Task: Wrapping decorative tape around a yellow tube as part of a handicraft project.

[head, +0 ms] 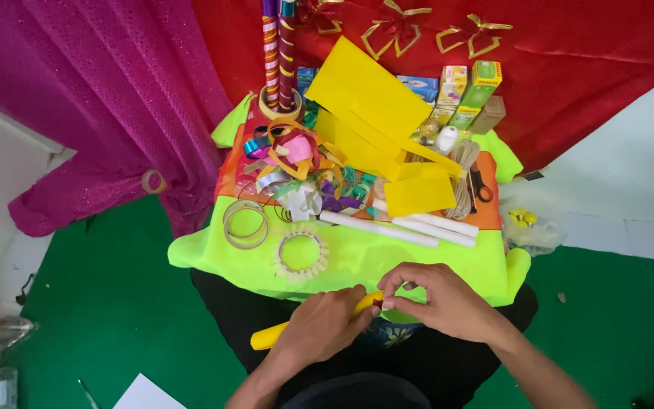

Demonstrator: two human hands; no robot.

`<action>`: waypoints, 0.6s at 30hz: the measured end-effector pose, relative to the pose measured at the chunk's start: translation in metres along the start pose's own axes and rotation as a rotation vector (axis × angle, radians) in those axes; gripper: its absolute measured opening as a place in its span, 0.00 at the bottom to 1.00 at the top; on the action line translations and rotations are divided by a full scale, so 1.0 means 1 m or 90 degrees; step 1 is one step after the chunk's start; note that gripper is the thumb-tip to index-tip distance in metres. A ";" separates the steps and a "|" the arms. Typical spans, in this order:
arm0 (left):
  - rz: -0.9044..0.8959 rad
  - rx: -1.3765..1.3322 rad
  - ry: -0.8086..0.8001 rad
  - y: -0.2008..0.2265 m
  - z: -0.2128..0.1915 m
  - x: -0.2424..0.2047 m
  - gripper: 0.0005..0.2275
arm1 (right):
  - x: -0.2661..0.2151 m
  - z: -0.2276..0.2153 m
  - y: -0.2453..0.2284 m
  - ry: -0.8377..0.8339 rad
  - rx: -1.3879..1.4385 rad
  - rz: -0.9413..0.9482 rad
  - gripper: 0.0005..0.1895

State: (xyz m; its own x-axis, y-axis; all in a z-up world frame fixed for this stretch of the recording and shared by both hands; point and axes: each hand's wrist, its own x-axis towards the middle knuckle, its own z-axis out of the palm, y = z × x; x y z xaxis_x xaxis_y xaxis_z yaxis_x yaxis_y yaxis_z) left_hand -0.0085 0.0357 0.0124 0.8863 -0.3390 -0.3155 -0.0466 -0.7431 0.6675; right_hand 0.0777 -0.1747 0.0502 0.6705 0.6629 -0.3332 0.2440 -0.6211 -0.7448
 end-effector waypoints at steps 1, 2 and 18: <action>0.001 0.001 -0.002 -0.001 0.000 0.000 0.17 | 0.001 0.001 0.000 0.002 0.002 0.001 0.05; 0.013 0.010 0.006 -0.001 0.001 0.000 0.16 | 0.002 0.002 0.000 -0.001 0.002 0.001 0.06; 0.023 0.006 -0.002 -0.002 -0.001 0.001 0.18 | 0.004 0.002 -0.009 -0.010 -0.012 -0.019 0.04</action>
State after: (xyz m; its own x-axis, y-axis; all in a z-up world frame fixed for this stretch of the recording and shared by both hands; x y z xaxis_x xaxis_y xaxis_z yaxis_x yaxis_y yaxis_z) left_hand -0.0070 0.0370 0.0115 0.8822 -0.3677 -0.2941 -0.0829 -0.7361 0.6718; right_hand 0.0772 -0.1652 0.0548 0.6512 0.6878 -0.3208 0.2770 -0.6090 -0.7432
